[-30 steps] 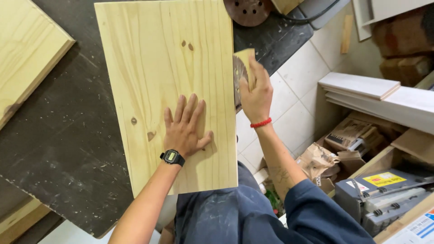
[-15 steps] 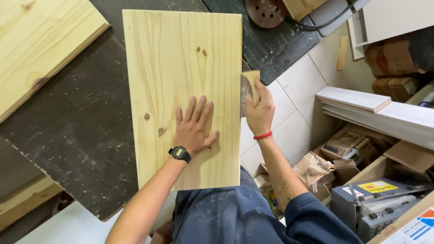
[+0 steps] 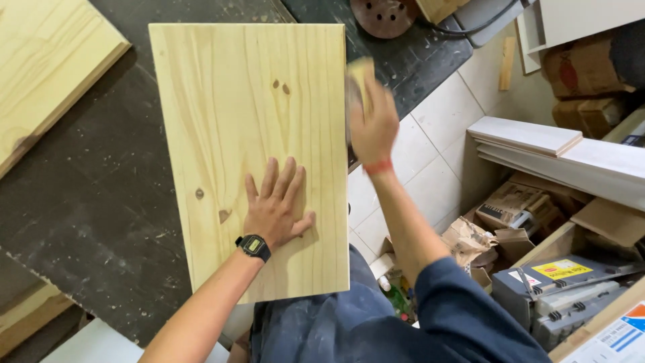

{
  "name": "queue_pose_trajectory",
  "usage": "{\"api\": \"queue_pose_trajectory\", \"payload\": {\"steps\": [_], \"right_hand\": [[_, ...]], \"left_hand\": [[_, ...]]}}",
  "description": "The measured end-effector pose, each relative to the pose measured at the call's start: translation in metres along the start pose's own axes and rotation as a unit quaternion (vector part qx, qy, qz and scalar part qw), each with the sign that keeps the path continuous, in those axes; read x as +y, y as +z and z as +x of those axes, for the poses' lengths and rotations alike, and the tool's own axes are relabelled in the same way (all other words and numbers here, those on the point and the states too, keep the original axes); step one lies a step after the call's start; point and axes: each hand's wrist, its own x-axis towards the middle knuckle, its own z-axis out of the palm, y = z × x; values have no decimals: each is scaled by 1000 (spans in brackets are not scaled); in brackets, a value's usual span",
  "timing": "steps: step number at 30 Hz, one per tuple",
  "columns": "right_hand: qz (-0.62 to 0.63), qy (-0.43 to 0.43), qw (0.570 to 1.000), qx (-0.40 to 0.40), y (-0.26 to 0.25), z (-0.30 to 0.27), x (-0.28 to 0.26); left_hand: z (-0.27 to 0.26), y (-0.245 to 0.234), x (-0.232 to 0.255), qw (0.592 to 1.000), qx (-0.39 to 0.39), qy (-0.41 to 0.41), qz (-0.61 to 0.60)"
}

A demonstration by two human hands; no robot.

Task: Manual sanding of a wooden board's edges and surfaces using various sanding tools in a workshop.

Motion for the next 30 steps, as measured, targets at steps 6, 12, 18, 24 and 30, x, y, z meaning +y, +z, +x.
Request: {"api": "queue_pose_trajectory", "payload": {"steps": [6, 12, 18, 24, 30], "right_hand": [[1, 4, 1000, -13, 6, 35, -5], [28, 35, 998, -42, -39, -61, -21], [-9, -23, 1000, -12, 12, 43, 7], [6, -1, 999, -45, 11, 56, 2], [-1, -2, 1000, -10, 26, 64, 11]], "left_hand": [[1, -3, 0, 998, -15, 29, 46], [4, -4, 0, 999, -26, 15, 32], [3, -3, -1, 999, -23, 22, 44], [2, -2, -1, 998, -27, 27, 49], [2, -1, -2, 998, -30, 28, 42]]}}
